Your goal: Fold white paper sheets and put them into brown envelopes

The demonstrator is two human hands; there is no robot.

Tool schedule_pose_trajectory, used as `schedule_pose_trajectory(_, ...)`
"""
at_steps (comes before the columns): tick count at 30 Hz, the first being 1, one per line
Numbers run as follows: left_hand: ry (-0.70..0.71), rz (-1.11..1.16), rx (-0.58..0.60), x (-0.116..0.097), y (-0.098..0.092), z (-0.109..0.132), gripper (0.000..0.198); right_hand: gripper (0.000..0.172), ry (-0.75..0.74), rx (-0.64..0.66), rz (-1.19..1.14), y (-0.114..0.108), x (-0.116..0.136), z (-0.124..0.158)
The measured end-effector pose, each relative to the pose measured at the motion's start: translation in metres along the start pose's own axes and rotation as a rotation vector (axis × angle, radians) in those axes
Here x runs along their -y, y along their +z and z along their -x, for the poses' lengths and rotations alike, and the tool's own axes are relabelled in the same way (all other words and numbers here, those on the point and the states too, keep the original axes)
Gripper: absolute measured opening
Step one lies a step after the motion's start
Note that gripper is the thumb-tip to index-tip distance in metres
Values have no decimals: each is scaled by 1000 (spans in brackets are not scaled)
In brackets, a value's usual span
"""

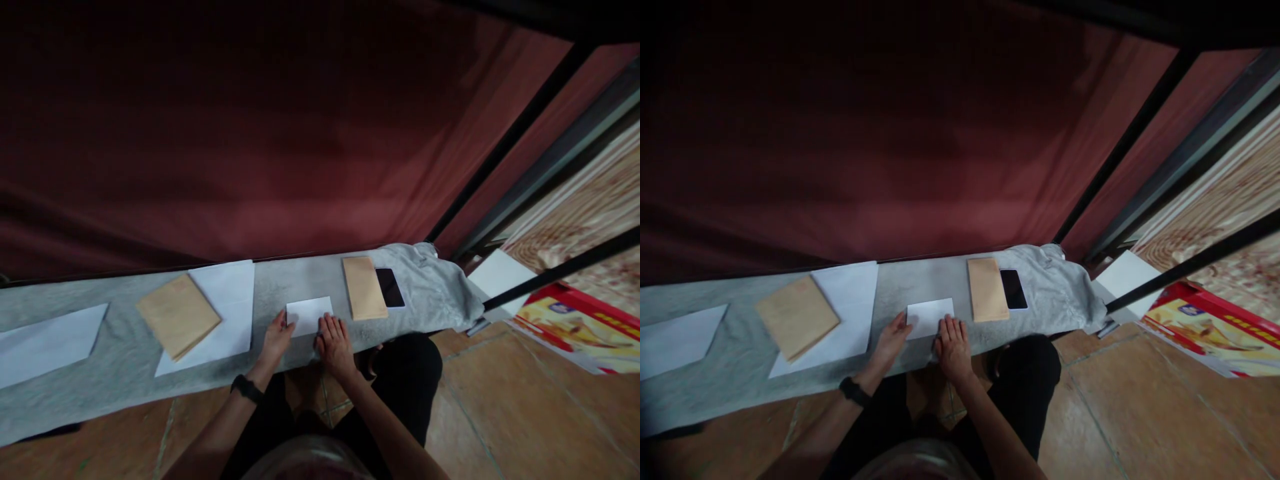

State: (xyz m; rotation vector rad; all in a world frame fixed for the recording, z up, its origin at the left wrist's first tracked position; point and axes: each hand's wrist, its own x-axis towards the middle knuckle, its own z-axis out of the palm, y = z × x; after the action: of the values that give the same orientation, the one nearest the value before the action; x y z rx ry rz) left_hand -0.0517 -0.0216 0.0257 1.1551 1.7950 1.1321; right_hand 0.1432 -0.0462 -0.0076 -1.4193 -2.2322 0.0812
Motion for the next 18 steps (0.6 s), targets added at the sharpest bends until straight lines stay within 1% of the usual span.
schedule_pose_trajectory(2,-146,207,10,-9,-1,-4,34,52,6,-19,15,2,2,1)
schedule_pose_trajectory(4,-215,310,3,-14,-1,-5,33,52,5,-37,26,2,2,1)
schedule_pose_trajectory(7,-224,353,-7,-18,0,-3,37,55,-5,-36,35,1,4,-2)
schedule_pose_trajectory(10,-225,396,16,-24,1,-1,38,62,-20,-12,33,0,9,-7)
schedule_pose_trajectory(12,-213,416,29,-32,1,-1,38,67,-27,1,17,-1,16,-11)
schedule_pose_trajectory(14,-205,431,39,-41,1,-2,42,71,-22,10,-30,-2,23,-15)
schedule_pose_trajectory(16,-201,451,74,-52,0,-4,49,67,24,4,-123,-6,29,-22)
schedule_pose_trajectory(18,-178,486,126,-61,-1,-4,55,55,123,-33,-293,-12,34,-32)
